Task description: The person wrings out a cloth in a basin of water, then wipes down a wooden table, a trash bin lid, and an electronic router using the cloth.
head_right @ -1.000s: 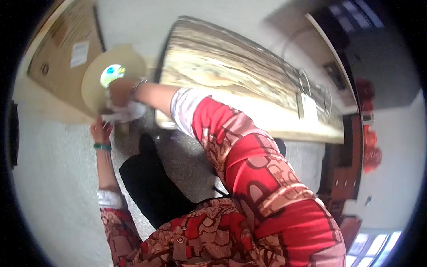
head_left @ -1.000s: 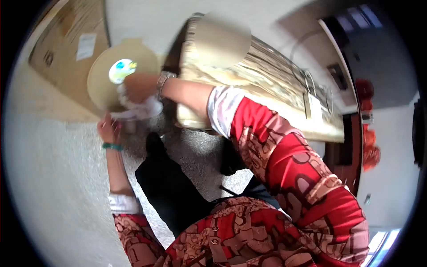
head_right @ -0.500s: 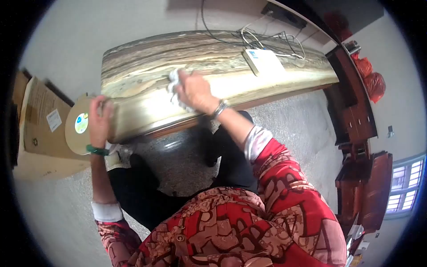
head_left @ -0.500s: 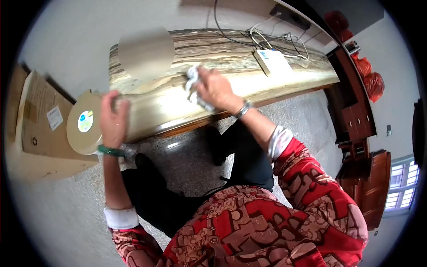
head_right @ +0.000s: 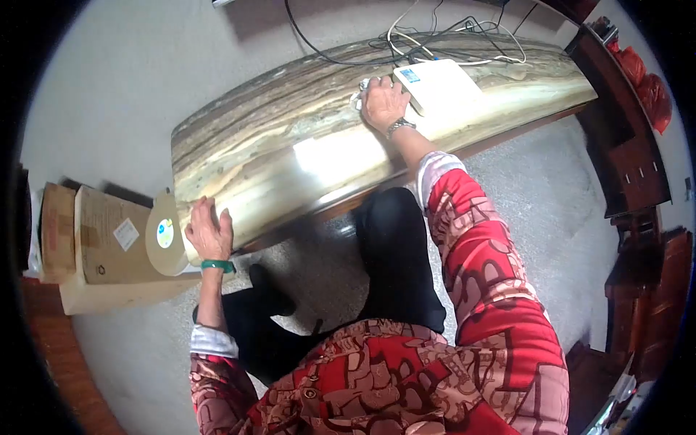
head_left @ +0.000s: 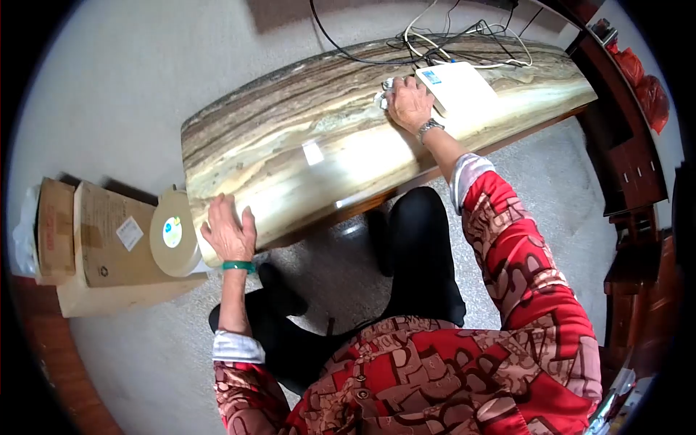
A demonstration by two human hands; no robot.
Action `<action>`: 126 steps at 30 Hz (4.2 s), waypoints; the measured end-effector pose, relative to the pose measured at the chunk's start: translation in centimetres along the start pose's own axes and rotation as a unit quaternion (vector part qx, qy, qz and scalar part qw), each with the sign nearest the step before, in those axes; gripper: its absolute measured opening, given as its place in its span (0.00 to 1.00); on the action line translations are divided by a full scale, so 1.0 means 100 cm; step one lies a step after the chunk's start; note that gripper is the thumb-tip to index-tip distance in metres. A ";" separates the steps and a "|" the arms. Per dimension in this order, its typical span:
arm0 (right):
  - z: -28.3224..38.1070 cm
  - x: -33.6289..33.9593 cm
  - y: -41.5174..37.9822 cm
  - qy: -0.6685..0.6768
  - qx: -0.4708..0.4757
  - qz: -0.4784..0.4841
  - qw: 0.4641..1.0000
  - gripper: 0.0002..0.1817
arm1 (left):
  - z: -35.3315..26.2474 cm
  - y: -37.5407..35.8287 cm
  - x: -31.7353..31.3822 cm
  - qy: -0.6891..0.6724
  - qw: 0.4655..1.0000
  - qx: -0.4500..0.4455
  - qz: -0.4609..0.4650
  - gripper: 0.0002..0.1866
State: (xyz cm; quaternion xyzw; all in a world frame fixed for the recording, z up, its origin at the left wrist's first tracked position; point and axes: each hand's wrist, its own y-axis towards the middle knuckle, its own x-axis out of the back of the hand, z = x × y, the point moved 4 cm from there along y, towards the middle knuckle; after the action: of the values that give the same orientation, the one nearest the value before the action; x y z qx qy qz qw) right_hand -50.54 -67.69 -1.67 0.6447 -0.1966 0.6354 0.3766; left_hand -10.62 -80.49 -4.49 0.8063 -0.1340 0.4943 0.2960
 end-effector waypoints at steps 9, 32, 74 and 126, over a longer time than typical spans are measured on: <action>0.152 -0.043 0.047 0.097 0.160 0.002 0.982 0.26 | 0.000 -0.002 0.001 0.010 1.000 -0.002 0.010 0.21; 0.147 -0.086 0.153 -0.055 0.051 0.011 0.997 0.22 | -0.012 0.004 0.002 0.045 0.999 0.007 0.015 0.20; 0.122 0.022 -0.159 0.212 0.331 -0.005 0.920 0.26 | 0.033 -0.010 0.005 -0.218 0.947 0.001 -0.234 0.18; 0.301 -0.024 -0.133 0.156 0.502 0.212 0.824 0.39 | 0.229 0.214 -0.179 -0.581 0.780 0.231 -0.018 0.31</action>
State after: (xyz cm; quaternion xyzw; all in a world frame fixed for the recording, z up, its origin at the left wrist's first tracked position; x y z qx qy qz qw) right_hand -20.86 -81.82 -4.35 0.5794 0.0793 0.8026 -0.1173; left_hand -13.61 -112.70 -20.49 0.9871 -0.1474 -0.0568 -0.0240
